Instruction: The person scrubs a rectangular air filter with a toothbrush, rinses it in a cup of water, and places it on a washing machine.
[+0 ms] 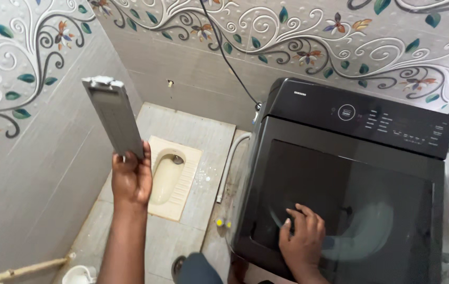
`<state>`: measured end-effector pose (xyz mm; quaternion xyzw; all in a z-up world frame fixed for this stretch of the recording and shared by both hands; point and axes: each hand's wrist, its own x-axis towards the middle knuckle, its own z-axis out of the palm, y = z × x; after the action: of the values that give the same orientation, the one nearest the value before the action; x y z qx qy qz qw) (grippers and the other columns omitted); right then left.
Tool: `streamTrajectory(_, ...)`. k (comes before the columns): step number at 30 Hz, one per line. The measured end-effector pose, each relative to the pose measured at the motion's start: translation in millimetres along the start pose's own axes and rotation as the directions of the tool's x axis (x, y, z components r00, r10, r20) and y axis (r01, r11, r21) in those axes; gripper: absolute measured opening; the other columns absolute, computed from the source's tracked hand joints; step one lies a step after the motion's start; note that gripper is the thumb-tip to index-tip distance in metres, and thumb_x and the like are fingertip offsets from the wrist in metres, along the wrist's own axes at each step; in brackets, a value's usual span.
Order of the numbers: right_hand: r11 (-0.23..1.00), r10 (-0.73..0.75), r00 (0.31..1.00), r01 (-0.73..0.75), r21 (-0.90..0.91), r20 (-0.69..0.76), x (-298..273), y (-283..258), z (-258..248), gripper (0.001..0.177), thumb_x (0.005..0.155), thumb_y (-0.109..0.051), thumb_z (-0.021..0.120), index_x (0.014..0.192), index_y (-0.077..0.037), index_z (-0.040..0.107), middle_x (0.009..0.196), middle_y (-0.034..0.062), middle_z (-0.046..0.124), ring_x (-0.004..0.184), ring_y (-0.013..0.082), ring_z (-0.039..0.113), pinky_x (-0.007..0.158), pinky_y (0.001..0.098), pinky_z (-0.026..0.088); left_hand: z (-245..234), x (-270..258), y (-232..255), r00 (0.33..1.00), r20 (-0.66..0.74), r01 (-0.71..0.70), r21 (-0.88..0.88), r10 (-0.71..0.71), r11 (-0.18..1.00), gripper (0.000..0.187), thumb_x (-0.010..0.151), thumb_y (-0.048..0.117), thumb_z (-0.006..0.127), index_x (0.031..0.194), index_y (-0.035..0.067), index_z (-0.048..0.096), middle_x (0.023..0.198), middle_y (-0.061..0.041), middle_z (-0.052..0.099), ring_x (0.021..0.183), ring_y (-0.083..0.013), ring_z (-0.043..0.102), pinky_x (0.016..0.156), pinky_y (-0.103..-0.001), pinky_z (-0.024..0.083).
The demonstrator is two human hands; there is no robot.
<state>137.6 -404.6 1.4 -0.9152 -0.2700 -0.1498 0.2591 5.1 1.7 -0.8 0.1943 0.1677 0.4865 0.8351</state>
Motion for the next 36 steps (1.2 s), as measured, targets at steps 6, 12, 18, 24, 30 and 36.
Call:
streamTrajectory(6,1.000,-0.017,0.999,0.017,0.006,0.032,-2,-1,-4,0.026,0.084,-0.016,0.065,0.110,-0.011,0.069,0.129,0.0076,0.059,0.127,0.0322,0.049,0.108,0.0494,0.040,16,21,-18,0.999,-0.050,0.025,0.059,-0.022,0.998,0.031,0.107,-0.001,0.052,0.137,-0.002,0.046,0.130,-0.017,0.054,0.112,-0.0281,0.061,0.106,-0.046,0.055)
streamTrajectory(12,1.000,0.012,0.997,-0.014,0.022,0.080,-4,-2,-5,0.025,0.085,-0.016,0.065,0.110,-0.011,0.068,0.128,0.0067,0.058,0.127,0.0306,0.049,0.108,0.0494,0.039,47,29,-37,0.954,-0.286,0.156,0.206,-0.093,0.966,0.041,0.098,-0.011,0.044,0.138,-0.003,0.045,0.134,-0.022,0.056,0.111,-0.0323,0.064,0.099,-0.052,0.056)
streamTrajectory(18,1.000,0.020,0.999,-0.020,0.007,0.042,-2,-3,-2,0.024,0.085,-0.016,0.065,0.109,-0.012,0.069,0.128,0.0054,0.059,0.127,0.0306,0.050,0.108,0.0487,0.040,84,5,-21,0.978,-0.194,0.128,0.306,-0.070,0.943,0.037,0.102,0.000,0.045,0.139,0.005,0.042,0.137,-0.022,0.055,0.113,-0.0344,0.063,0.095,-0.053,0.057)
streamTrajectory(24,0.999,0.052,0.998,-0.051,-0.018,0.043,-1,-5,-3,0.024,0.084,-0.016,0.066,0.108,-0.012,0.070,0.126,0.0051,0.061,0.124,0.0303,0.053,0.107,0.0474,0.042,107,20,5,0.979,-0.198,0.118,0.411,-0.038,0.904,0.029,0.102,0.006,0.045,0.130,0.008,0.039,0.130,-0.023,0.055,0.108,-0.0371,0.068,0.085,-0.052,0.061)
streamTrajectory(30,0.991,0.121,0.984,-0.127,0.043,0.132,19,-35,-10,0.027,0.082,-0.018,0.071,0.108,-0.010,0.071,0.130,0.0074,0.063,0.123,0.0309,0.057,0.105,0.0475,0.044,96,27,4,0.999,-0.004,-0.027,0.816,0.052,0.577,0.039,0.094,0.001,0.069,0.124,0.004,0.044,0.123,-0.017,0.056,0.101,-0.0275,0.070,0.077,-0.041,0.064)
streamTrajectory(36,0.921,-0.325,0.914,0.248,0.300,0.242,58,-84,14,0.036,0.082,-0.020,0.073,0.114,-0.004,0.067,0.136,0.0142,0.060,0.129,0.0358,0.053,0.106,0.0499,0.041,112,46,36,0.936,0.353,-0.266,0.717,-0.006,0.644,0.029,0.095,0.001,0.073,0.118,0.003,0.055,0.116,-0.015,0.063,0.101,-0.0240,0.068,0.079,-0.041,0.067)
